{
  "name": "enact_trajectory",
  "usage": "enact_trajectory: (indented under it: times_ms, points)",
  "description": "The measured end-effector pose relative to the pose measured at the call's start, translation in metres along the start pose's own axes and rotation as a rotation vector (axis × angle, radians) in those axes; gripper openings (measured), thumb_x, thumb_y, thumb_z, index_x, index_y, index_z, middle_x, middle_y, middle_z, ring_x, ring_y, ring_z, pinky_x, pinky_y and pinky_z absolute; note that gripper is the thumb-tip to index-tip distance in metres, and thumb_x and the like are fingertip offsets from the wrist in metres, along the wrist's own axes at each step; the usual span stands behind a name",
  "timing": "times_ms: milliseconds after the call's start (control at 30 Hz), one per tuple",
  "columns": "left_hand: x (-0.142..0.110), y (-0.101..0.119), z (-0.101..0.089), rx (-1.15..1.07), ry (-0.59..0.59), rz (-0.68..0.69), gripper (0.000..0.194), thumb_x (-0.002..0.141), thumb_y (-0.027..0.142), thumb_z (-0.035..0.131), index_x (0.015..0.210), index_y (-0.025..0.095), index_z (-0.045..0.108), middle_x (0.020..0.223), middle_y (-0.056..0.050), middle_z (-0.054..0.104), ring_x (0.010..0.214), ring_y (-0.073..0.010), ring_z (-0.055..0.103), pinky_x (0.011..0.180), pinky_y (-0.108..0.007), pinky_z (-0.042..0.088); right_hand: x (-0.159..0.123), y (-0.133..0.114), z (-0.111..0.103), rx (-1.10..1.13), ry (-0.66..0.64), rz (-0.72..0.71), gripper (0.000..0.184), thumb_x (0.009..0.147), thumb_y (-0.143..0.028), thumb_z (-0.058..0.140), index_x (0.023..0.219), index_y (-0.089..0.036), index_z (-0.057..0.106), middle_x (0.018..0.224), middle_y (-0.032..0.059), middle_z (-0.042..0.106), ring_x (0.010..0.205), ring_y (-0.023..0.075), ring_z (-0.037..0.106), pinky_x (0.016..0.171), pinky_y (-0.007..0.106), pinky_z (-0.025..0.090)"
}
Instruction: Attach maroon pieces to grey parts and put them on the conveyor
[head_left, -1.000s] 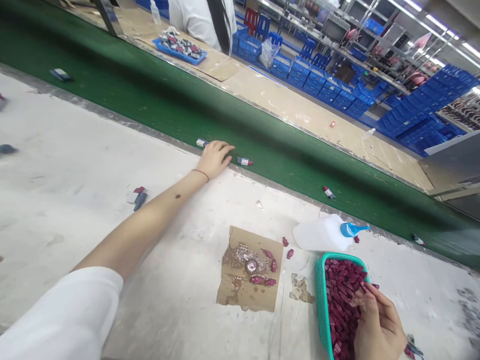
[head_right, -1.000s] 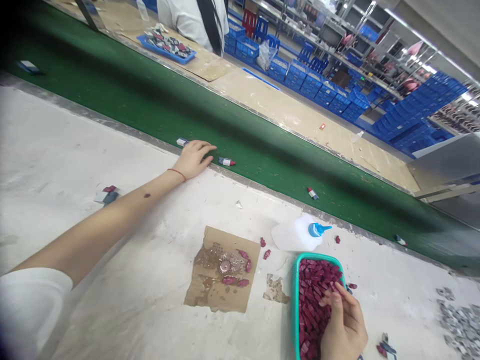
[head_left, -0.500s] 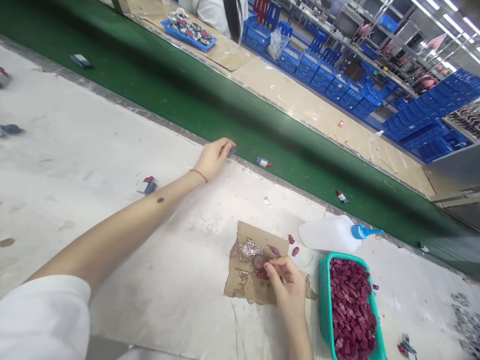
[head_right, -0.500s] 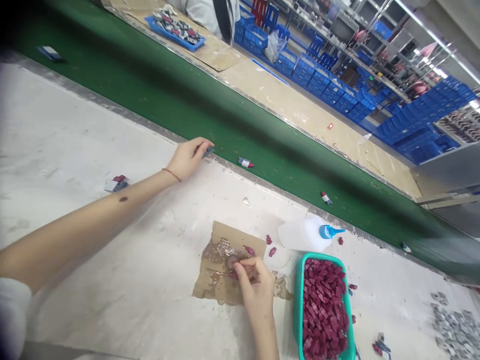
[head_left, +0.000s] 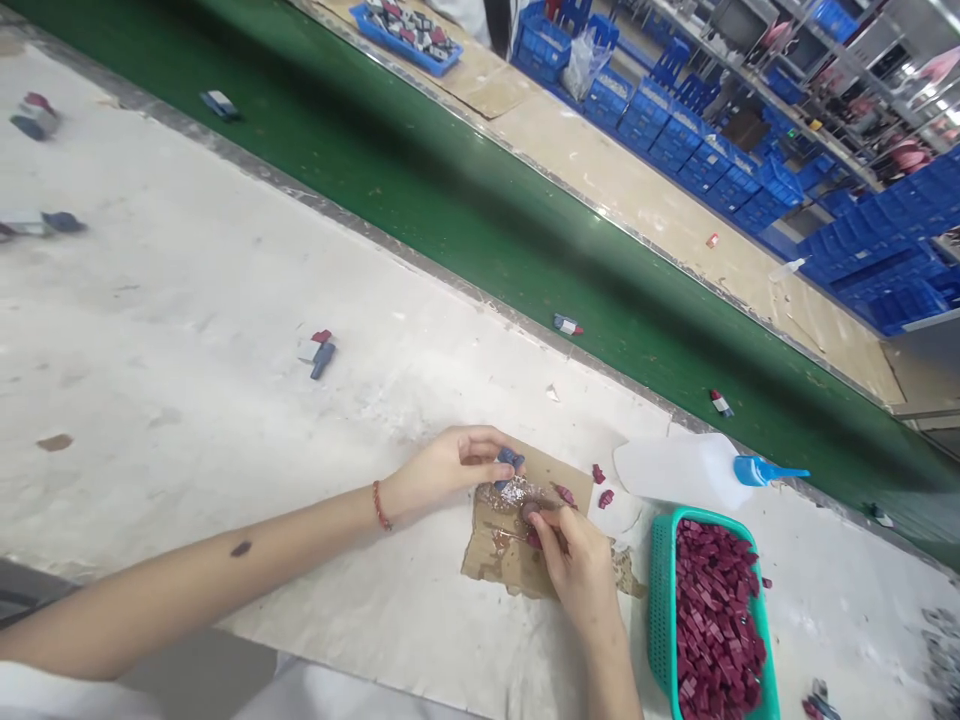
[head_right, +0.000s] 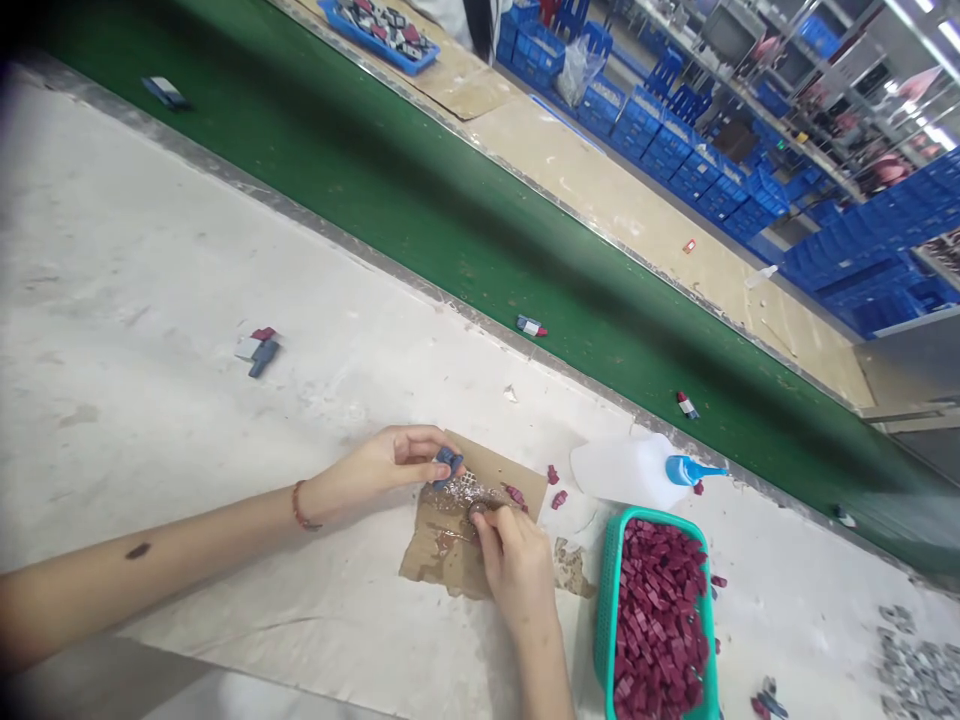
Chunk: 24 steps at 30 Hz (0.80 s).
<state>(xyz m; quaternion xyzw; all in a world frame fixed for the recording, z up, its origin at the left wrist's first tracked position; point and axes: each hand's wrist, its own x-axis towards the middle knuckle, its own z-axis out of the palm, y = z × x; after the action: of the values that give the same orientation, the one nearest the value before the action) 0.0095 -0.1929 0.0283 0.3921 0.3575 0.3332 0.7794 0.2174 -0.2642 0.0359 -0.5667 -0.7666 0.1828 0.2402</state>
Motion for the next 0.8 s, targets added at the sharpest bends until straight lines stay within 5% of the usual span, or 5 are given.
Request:
enact_trajectory:
  times_ms: [200,333,467,667,800]
  points:
    - [-0.004,-0.011,0.004,-0.087,0.038,-0.094,0.041,0.070,0.033,0.079,0.103,0.018,0.061,0.098,-0.005,0.070,0.086,-0.0174,0.064,0.064,-0.025,0.047,0.002,-0.005,0.003,0.081,0.006,0.018,0.036,0.099,-0.040,0.047,0.069,-0.023,0.058,0.059,0.0007,0.062,0.051,0.0158,0.058,0.051,0.026,0.044]
    - [-0.009,-0.012,0.005,-0.144,0.024,-0.083,0.042,0.070,0.030,0.080,0.108,0.018,0.066,0.110,-0.007,0.067,0.097,-0.0184,0.061,0.081,-0.030,0.049,0.000,-0.004,0.003,0.288,0.030,0.248,0.032,0.095,-0.042,0.053,0.072,-0.021,0.061,0.066,0.0028,0.069,0.054,0.0168,0.063,0.052,0.026,0.048]
    - [-0.011,-0.015,0.005,-0.238,-0.026,-0.088,0.054,0.062,0.022,0.086,0.112,0.018,0.065,0.116,-0.008,0.065,0.098,-0.0177,0.060,0.087,-0.031,0.049,0.000,-0.004,0.000,0.459,0.190,0.447,0.034,0.087,-0.048,0.061,0.068,-0.020,0.059,0.054,-0.0004,0.062,0.047,0.0142,0.057,0.045,0.024,0.045]
    - [-0.014,-0.020,0.007,-0.016,-0.106,-0.118,0.056,0.067,0.034,0.081,0.115,0.014,0.060,0.081,-0.001,0.063,0.070,-0.0130,0.057,0.069,-0.027,0.049,0.013,-0.015,-0.003,0.706,0.249,0.474,0.041,0.081,-0.056,0.066,0.065,-0.020,0.055,0.046,-0.0042,0.053,0.039,0.0099,0.045,0.038,0.021,0.037]
    - [-0.020,-0.018,0.008,0.336,-0.196,0.060,0.041,0.091,0.054,0.048,0.081,0.015,0.057,0.063,0.003,0.051,0.054,-0.0106,0.046,0.052,-0.023,0.037,0.017,-0.022,-0.002,0.732,0.280,0.400,0.038,0.083,-0.052,0.067,0.066,-0.020,0.057,0.050,-0.0033,0.055,0.040,0.0106,0.048,0.038,0.021,0.038]
